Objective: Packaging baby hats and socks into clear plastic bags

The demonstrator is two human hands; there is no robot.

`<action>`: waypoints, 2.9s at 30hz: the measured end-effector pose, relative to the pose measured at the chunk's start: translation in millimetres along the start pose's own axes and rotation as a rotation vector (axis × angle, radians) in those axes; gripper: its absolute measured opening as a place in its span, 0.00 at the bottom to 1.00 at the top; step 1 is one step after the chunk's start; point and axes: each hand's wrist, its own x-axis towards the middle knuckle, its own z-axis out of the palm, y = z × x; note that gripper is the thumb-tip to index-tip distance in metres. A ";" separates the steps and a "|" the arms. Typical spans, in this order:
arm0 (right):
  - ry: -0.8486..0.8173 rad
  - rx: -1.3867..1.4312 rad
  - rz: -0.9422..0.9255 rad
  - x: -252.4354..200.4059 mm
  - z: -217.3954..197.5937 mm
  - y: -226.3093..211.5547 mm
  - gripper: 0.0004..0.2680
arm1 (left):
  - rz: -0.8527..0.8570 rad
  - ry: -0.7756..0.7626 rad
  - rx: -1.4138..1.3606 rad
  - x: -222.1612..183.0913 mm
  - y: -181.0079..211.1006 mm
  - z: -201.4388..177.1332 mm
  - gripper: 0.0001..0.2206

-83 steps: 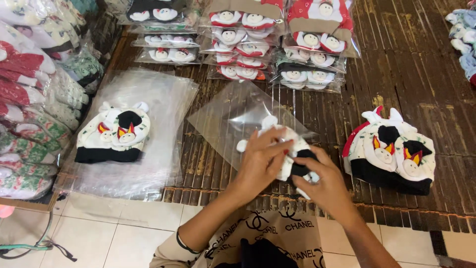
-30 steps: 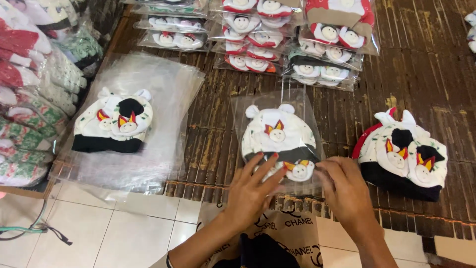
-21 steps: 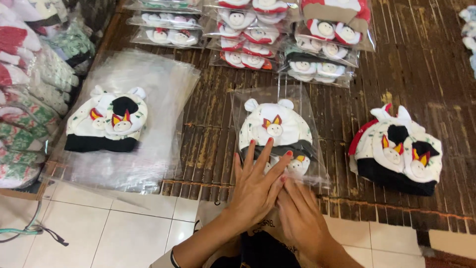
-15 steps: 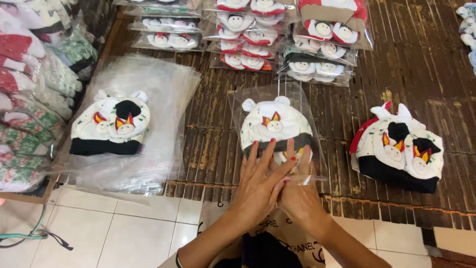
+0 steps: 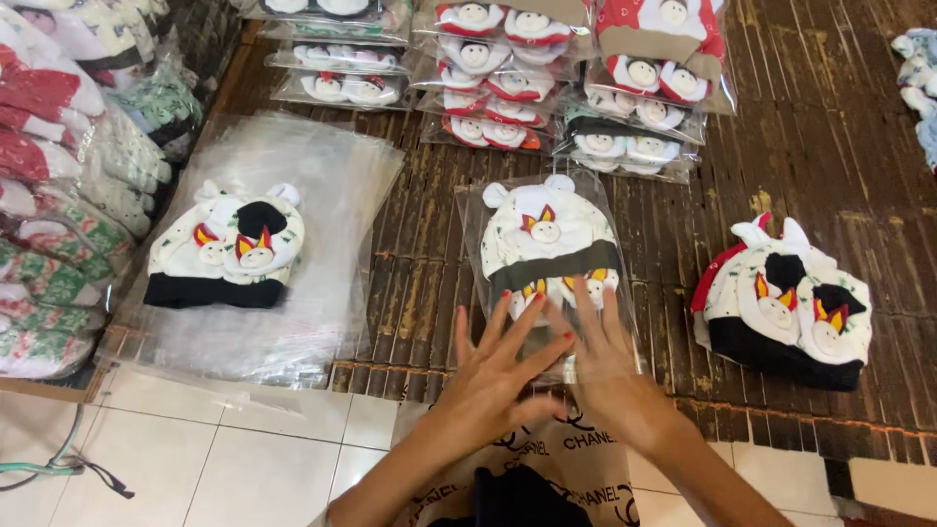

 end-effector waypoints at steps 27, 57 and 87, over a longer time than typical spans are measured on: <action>0.018 1.030 0.471 -2.0 -28.8 88.7 0.12 | -0.938 -0.084 -1.041 -4.4 -105.6 -49.5 0.11; 0.356 1.111 0.219 -14.4 13.0 81.6 0.04 | 0.334 0.072 0.222 -8.8 -152.7 -43.7 0.08; 0.351 1.097 0.296 33.8 -26.0 78.7 0.24 | -0.563 0.108 -0.829 75.9 -120.0 -35.2 0.38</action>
